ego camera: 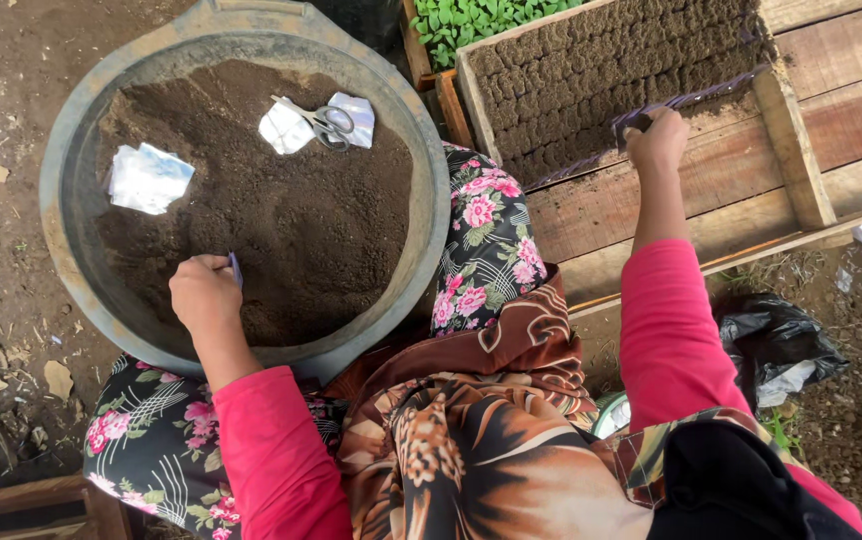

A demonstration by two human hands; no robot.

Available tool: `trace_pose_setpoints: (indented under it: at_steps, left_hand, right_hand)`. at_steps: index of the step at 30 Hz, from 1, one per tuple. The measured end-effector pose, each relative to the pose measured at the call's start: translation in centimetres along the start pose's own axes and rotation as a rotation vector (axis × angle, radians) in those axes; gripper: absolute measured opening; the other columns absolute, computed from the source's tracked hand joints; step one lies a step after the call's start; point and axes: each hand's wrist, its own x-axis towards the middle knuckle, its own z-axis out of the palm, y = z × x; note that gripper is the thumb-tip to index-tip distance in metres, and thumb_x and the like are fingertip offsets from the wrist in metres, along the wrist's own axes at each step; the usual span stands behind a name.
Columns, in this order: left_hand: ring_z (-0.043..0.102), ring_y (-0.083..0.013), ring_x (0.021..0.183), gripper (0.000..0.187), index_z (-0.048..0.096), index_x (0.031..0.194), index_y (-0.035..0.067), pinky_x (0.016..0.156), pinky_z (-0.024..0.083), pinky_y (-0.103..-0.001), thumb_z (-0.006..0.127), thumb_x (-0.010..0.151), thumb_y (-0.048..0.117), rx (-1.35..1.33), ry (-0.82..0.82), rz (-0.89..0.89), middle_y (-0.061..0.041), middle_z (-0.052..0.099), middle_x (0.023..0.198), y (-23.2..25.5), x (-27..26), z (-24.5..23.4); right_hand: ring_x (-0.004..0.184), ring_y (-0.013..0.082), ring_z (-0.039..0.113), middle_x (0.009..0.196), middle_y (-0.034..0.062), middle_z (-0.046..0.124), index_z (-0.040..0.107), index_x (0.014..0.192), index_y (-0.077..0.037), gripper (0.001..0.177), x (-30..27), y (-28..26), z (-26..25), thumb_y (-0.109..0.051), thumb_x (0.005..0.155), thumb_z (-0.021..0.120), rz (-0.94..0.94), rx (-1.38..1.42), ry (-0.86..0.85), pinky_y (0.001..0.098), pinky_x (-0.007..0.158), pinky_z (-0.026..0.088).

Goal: The person sits on the ground and wraps small items from a large basin of soil into small white paper packets. They fold the paper around the contents to form neat bundles and place them back into the basin. A pair of scissors is visible in the basin but is not used during the clip.

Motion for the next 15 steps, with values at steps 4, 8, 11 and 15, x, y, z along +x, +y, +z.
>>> trace_pose_setpoints:
  at_steps: [4, 8, 11, 15]
  left_hand:
    - [0.073, -0.0302, 0.072, 0.01, 0.079, 0.089, 0.031, 0.062, 0.061, -0.041, 0.076, 0.083, 0.023, 0.04, -0.014, -0.03, 0.001, 0.071, 0.07, 0.7, -0.3, -0.6]
    - [0.072, -0.0374, 0.069, 0.012, 0.078, 0.078, 0.024, 0.062, 0.06, -0.045, 0.079, 0.079, 0.013, -0.037, 0.006, -0.09, -0.005, 0.071, 0.066, 2.6, -1.1, -2.9]
    - [0.072, -0.0371, 0.072, 0.011, 0.077, 0.075, 0.024, 0.066, 0.06, -0.048, 0.087, 0.072, 0.019, -0.063, 0.002, -0.165, -0.007, 0.071, 0.067, 4.6, -2.3, -7.0]
    - [0.071, -0.037, 0.08, 0.015, 0.079, 0.077, 0.029, 0.071, 0.056, -0.048, 0.072, 0.076, 0.016, -0.081, -0.039, -0.163, -0.008, 0.073, 0.076, 5.2, -2.4, -8.7]
  right_hand:
    - [0.088, 0.0309, 0.072, 0.086, 0.0072, 0.075, 0.078, 0.095, -0.025, 0.02, 0.4, 0.5, 2.8, -0.023, 0.075, 0.081, 0.065, 0.049, -0.064, 0.0439, 0.079, 0.06]
    - [0.105, 0.0382, 0.067, 0.109, 0.0145, 0.071, 0.072, 0.119, -0.025, 0.031, 2.1, 1.6, 5.8, -0.023, 0.088, 0.07, 0.052, 0.167, -0.175, 0.0552, 0.088, 0.054]
    - [0.107, 0.0402, 0.066, 0.116, 0.0156, 0.07, 0.069, 0.126, -0.026, 0.038, -1.7, -3.9, 0.4, -0.031, 0.089, 0.069, -0.008, 0.025, -0.195, 0.0576, 0.091, 0.05]
    - [0.133, 0.0449, 0.043, 0.15, 0.0241, 0.041, 0.053, 0.142, -0.009, 0.063, -10.5, -16.6, -9.1, -0.035, 0.09, 0.078, -0.187, 0.199, -0.031, 0.0714, 0.105, 0.014]
